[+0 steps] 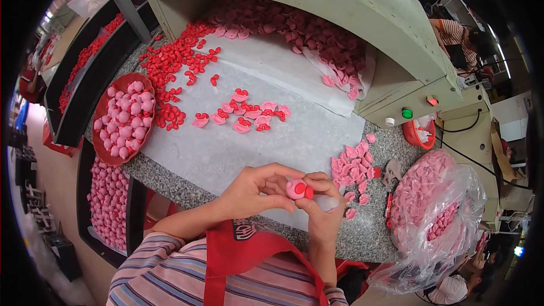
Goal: Assembling small pink plastic toy components using a glue applicator.
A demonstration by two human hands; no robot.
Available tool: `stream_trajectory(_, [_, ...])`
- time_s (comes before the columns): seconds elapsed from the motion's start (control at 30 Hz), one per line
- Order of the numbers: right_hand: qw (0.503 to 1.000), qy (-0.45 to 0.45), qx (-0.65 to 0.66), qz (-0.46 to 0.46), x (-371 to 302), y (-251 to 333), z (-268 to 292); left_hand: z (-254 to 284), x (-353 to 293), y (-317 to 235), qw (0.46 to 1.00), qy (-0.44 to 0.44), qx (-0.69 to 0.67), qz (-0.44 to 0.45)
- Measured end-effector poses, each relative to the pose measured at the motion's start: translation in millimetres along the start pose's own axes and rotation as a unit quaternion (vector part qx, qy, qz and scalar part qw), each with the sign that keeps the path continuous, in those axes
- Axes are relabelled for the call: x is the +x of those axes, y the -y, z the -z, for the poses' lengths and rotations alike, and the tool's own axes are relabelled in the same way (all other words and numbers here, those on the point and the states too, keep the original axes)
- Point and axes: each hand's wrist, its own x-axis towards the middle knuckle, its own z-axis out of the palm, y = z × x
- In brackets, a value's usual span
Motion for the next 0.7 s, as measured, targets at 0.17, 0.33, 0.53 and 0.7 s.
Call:
stream_trajectory(0.17, [1.0,0.013,0.008,0.017,-3.0,-2.8,-1.2,3.4,-1.8,2.6,0.993,0.003,0.101,-0.064])
stream_trajectory(0.33, [0.98,0.018,0.197,-0.004,-6.5,-20.9,-0.6,-7.0,-0.8,-0.7,0.984,-0.025,0.13,-0.116])
stream_trajectory(0.53, [0.978,0.031,0.204,0.017,-5.0,-22.0,-1.5,-12.5,-2.1,-7.8,0.962,-0.06,0.22,-0.152])
stream_trajectory(0.7, [0.979,0.026,0.2,0.03,-6.5,-22.6,1.4,-13.4,-3.3,-4.7,0.962,-0.056,0.206,-0.169])
